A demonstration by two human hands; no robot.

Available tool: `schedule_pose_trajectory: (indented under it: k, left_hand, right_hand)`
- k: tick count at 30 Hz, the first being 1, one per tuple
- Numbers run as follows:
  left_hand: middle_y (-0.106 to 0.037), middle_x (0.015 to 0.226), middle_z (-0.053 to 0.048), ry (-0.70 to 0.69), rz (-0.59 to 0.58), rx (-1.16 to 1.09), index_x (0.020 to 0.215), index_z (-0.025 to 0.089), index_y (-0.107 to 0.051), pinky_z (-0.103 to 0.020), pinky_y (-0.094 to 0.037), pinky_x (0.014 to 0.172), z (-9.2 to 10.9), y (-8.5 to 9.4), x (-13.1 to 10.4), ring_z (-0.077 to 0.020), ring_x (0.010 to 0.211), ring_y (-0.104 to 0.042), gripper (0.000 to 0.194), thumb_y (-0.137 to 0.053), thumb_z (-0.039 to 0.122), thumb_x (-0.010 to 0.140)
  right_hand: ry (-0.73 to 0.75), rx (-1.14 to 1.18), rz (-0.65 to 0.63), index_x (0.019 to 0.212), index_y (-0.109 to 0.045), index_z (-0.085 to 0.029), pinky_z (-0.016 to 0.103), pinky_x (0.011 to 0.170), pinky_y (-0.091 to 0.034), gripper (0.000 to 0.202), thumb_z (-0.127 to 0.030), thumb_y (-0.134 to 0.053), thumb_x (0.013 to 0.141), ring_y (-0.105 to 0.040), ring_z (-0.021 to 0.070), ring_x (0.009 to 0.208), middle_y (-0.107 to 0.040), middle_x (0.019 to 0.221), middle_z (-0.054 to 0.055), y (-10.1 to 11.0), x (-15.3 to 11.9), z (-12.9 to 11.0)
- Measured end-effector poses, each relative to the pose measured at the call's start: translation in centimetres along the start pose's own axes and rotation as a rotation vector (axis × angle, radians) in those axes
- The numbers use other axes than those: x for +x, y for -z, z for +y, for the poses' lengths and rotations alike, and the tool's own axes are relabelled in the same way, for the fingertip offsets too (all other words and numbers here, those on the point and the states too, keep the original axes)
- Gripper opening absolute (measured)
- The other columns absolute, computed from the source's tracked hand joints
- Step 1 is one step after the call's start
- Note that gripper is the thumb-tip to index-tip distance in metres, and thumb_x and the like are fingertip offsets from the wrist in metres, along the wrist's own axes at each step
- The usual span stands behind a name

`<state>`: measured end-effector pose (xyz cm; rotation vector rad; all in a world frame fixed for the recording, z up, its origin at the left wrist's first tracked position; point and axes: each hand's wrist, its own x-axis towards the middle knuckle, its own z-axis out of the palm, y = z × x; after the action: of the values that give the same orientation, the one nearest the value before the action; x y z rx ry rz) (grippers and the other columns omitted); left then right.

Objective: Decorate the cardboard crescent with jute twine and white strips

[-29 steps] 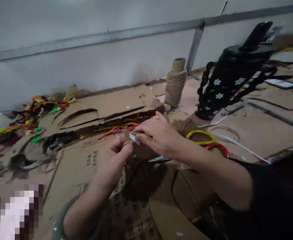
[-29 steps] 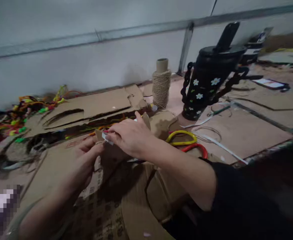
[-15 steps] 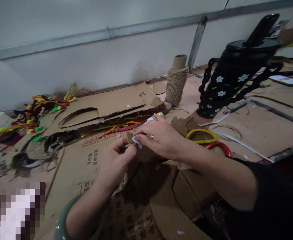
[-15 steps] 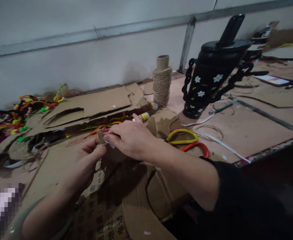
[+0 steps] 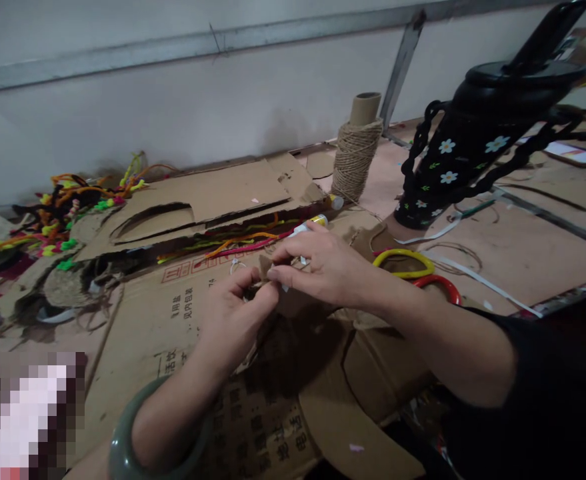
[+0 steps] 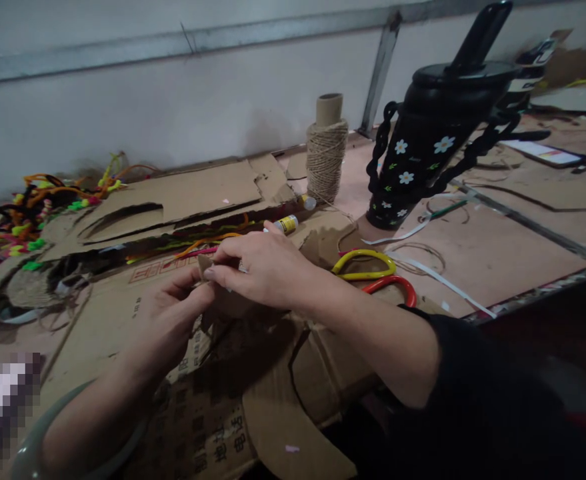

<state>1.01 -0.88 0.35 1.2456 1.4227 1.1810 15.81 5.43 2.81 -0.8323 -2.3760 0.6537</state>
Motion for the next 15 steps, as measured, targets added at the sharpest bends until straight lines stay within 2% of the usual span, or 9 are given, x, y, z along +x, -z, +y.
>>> schedule_pose_trajectory:
  k: [6, 10, 13, 15]
  left_hand:
    - [-0.050, 0.058, 0.002, -0.031, -0.003, 0.040, 0.064, 0.018, -0.063, -0.026, -0.042, 0.061, -0.14, 0.10, -0.18, -0.0137, 0.062, -0.049, 0.012, -0.061, 0.027, 0.072]
    - [-0.055, 0.061, 0.002, -0.034, -0.010, -0.026, 0.069, 0.018, -0.068, -0.025, -0.041, 0.060, -0.29, 0.26, 0.03, -0.0136, 0.063, -0.051, 0.011, -0.063, 0.028, 0.071]
    - [-0.058, 0.064, 0.002, -0.025, 0.006, -0.078, 0.074, 0.019, -0.070, -0.023, -0.040, 0.060, -0.25, 0.30, 0.28, -0.0131, 0.064, -0.051, 0.011, -0.064, 0.029, 0.071]
    - [-0.058, 0.066, 0.002, -0.029, 0.004, -0.111, 0.074, 0.019, -0.069, -0.023, -0.040, 0.061, -0.24, 0.30, 0.42, -0.0125, 0.064, -0.050, 0.010, -0.064, 0.028, 0.072]
  right_hand:
    - [0.002, -0.003, -0.017, 0.077, -0.061, -0.017, 0.045, 0.095, -0.025, 0.016, -0.026, -0.051, 0.085, -0.057, 0.0126, 0.074, -0.067, 0.078, -0.001, 0.08, -0.07, -0.04]
    - [-0.017, -0.028, 0.000, 0.074, -0.060, -0.016, 0.048, 0.098, -0.023, 0.029, -0.029, -0.041, 0.091, -0.059, 0.0139, 0.077, -0.068, 0.079, 0.000, 0.02, -0.01, 0.22]
    - [-0.007, -0.067, 0.119, 0.079, -0.062, -0.017, 0.050, 0.101, -0.020, 0.028, -0.028, -0.039, 0.092, -0.060, 0.0150, 0.080, -0.068, 0.080, 0.001, -0.23, -0.06, 0.53]
    - [0.064, -0.107, 0.230, 0.087, -0.062, -0.017, 0.046, 0.101, -0.023, 0.022, -0.025, -0.042, 0.091, -0.060, 0.0151, 0.083, -0.069, 0.084, 0.001, -0.50, -0.14, 0.80]
